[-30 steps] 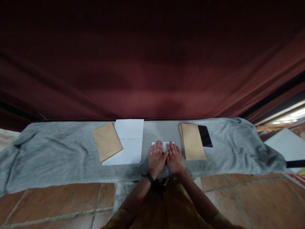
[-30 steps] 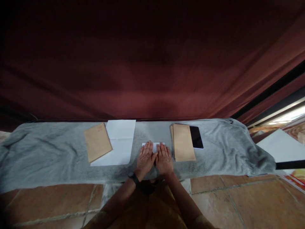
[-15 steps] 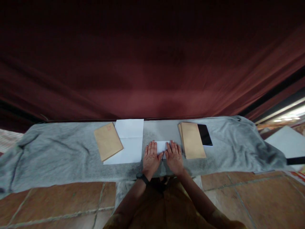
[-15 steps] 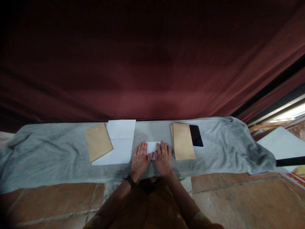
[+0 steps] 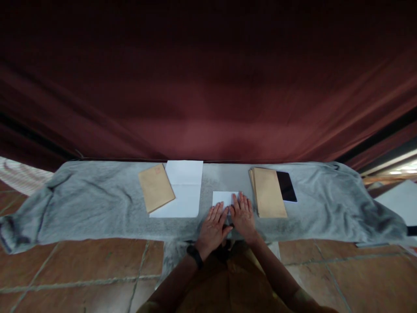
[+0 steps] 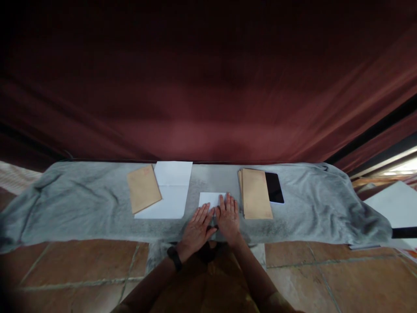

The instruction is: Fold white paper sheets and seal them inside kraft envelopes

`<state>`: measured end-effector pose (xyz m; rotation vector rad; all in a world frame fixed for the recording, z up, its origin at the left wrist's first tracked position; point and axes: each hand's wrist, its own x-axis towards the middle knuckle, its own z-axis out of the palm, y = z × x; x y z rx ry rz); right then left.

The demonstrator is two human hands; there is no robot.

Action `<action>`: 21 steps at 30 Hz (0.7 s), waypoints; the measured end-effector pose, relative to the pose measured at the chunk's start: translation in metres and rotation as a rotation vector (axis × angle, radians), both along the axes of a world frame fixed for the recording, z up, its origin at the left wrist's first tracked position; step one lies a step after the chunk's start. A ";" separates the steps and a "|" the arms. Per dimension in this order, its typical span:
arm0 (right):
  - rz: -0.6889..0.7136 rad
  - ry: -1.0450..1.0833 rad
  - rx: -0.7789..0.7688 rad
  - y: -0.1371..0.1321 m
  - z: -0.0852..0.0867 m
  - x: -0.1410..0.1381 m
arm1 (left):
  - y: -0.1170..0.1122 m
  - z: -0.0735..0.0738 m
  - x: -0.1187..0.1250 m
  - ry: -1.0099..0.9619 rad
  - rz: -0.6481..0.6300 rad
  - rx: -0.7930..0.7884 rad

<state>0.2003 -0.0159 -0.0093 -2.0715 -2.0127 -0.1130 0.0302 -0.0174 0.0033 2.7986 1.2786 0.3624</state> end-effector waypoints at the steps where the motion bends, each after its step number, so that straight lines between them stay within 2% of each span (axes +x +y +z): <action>1: -0.010 0.005 0.002 0.001 0.001 -0.001 | -0.002 0.001 -0.002 0.005 -0.009 -0.004; 4: 0.004 0.030 0.010 0.004 0.005 -0.006 | -0.003 0.002 -0.003 0.008 -0.015 -0.025; 9: 0.277 0.061 -0.027 0.003 0.008 -0.013 | -0.002 0.003 -0.003 0.004 -0.017 -0.052; 12: 0.232 0.047 -0.005 -0.002 0.003 -0.007 | -0.003 0.003 -0.005 -0.026 -0.013 -0.077; 15: 0.178 0.017 0.014 -0.007 -0.003 0.001 | 0.000 0.004 -0.002 -0.068 0.058 -0.095; 21: 0.182 -0.055 0.037 -0.009 -0.011 0.006 | 0.027 -0.001 0.032 -0.082 0.190 -0.087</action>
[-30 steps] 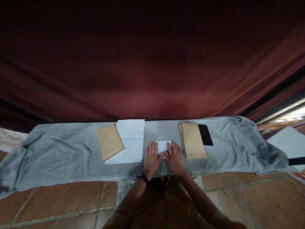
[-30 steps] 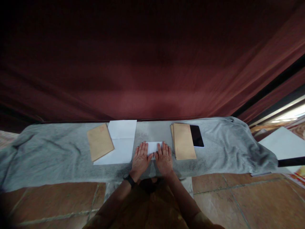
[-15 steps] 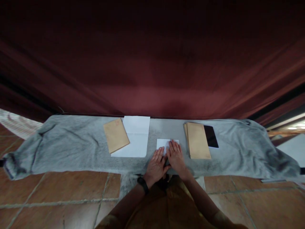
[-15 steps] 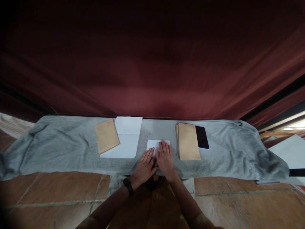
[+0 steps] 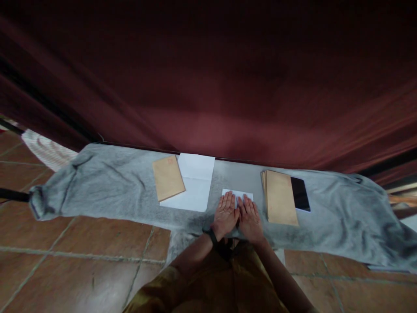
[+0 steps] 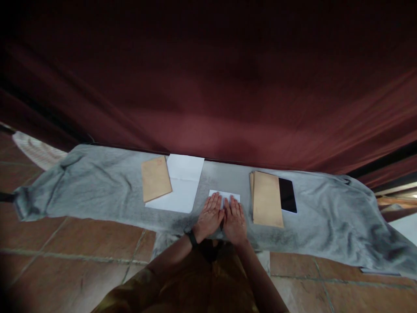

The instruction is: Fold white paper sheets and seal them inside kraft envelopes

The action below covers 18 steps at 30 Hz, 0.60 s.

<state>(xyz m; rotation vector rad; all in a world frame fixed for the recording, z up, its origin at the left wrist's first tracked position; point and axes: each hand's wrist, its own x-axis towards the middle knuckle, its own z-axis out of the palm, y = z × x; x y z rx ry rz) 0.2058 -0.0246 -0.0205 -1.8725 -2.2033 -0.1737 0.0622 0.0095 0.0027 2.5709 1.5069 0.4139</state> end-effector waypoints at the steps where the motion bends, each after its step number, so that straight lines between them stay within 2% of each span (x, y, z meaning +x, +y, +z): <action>1: 0.007 -0.009 0.006 0.000 -0.001 0.000 | 0.005 -0.001 0.006 -0.001 0.023 0.002; 5: 0.021 -0.020 0.037 -0.001 -0.005 0.001 | 0.018 -0.007 0.015 -0.026 0.068 0.023; 13: 0.013 0.019 0.049 -0.004 -0.003 -0.001 | 0.017 -0.011 0.003 -0.042 -0.033 0.039; 18: 0.032 0.206 -0.021 -0.007 -0.001 0.010 | 0.015 -0.007 0.000 -0.041 -0.122 0.038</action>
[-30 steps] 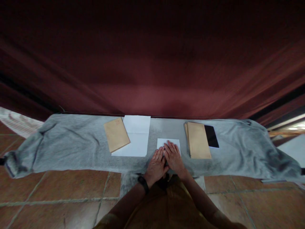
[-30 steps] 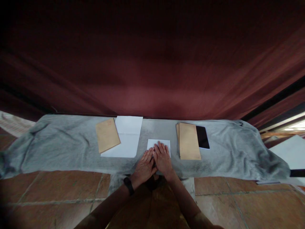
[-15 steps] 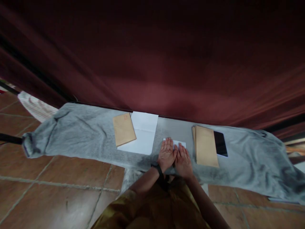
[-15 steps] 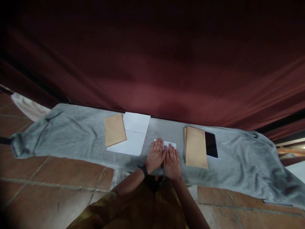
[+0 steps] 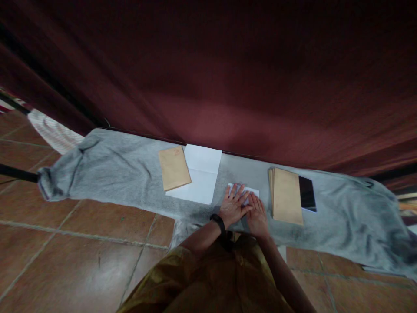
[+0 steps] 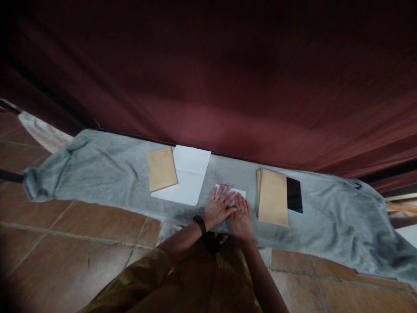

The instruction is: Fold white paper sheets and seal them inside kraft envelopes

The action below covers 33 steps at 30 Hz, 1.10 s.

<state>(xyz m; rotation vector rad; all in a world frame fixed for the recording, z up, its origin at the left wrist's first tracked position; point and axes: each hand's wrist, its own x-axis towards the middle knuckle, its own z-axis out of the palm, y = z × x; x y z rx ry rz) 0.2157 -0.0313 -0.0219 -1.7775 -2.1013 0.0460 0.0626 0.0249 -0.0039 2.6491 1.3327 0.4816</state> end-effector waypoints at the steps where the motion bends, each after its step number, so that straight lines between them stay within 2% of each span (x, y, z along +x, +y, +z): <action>1: 0.007 0.061 -0.015 0.000 0.000 0.004 | 0.000 0.001 -0.001 0.007 -0.017 -0.004; 5: -0.019 0.284 -0.058 0.006 0.006 0.020 | -0.001 0.005 -0.001 0.045 -0.051 -0.018; 7: -0.074 0.344 -0.067 0.013 0.010 0.021 | -0.001 0.007 0.000 0.070 -0.057 -0.027; 9: -0.071 0.358 -0.069 0.021 0.014 0.016 | -0.002 0.010 0.002 0.105 -0.063 -0.042; 14: 0.105 0.286 -0.096 0.033 0.015 -0.007 | -0.003 0.016 0.006 0.191 -0.092 -0.060; 19: 0.040 0.211 -0.062 0.029 0.008 -0.012 | -0.003 0.014 0.004 0.155 -0.087 -0.060; 26: 0.017 0.048 -0.003 0.028 0.004 -0.012 | 0.003 0.005 -0.007 0.057 -0.096 -0.054; 33: -0.086 -0.122 0.012 0.022 0.004 -0.010 | 0.005 0.000 -0.024 0.005 0.031 -0.008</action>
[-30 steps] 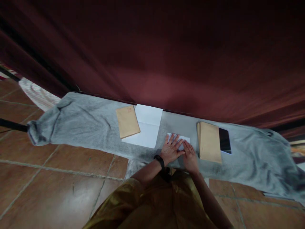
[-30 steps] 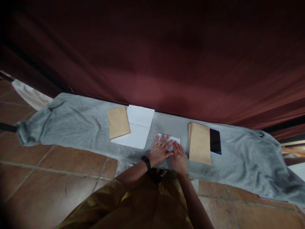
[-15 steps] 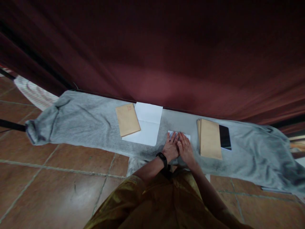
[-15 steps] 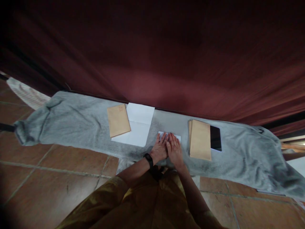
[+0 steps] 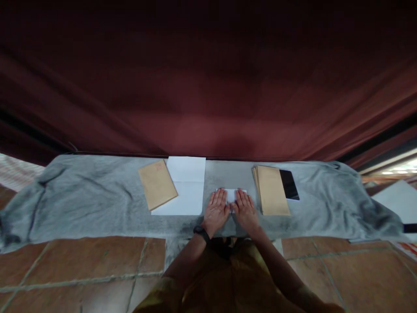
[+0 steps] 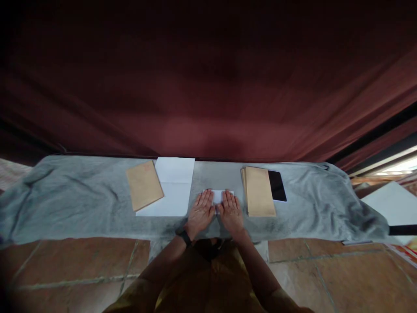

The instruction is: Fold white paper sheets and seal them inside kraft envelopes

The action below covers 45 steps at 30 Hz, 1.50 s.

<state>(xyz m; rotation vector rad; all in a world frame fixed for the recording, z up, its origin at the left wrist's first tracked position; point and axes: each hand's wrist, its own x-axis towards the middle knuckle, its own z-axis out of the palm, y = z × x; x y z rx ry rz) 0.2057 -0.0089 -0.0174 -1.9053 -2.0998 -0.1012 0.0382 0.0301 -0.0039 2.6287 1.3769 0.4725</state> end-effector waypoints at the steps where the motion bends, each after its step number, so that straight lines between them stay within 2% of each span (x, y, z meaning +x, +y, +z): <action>1: -0.020 -0.007 0.011 -0.001 -0.001 0.001 | 0.000 0.000 -0.001 -0.001 0.019 0.006; 5: -0.099 -0.019 0.061 -0.005 -0.006 0.003 | -0.002 0.000 -0.003 0.022 0.078 0.017; 10: -0.119 -0.018 0.094 -0.005 -0.011 0.003 | -0.002 0.004 -0.001 0.036 0.100 0.009; 20: -0.127 0.128 0.079 -0.007 -0.005 0.000 | -0.006 -0.002 -0.003 -0.121 0.218 -0.017; 24: -0.129 0.139 0.068 -0.004 -0.003 0.002 | -0.011 -0.002 -0.005 -0.126 0.236 0.002; 33: -0.051 0.161 -0.141 0.053 0.034 0.015 | -0.013 0.004 -0.005 -0.094 0.230 0.011; 38: -0.030 0.205 -0.213 0.071 0.049 0.021 | -0.013 0.009 -0.008 -0.170 0.219 -0.034; 41: 0.020 0.264 -0.217 0.077 0.066 0.027 | -0.014 0.010 -0.012 -0.360 0.253 -0.131; 45: 0.093 0.397 -0.105 0.077 0.097 0.035 | -0.015 0.010 -0.021 -0.852 0.352 -0.335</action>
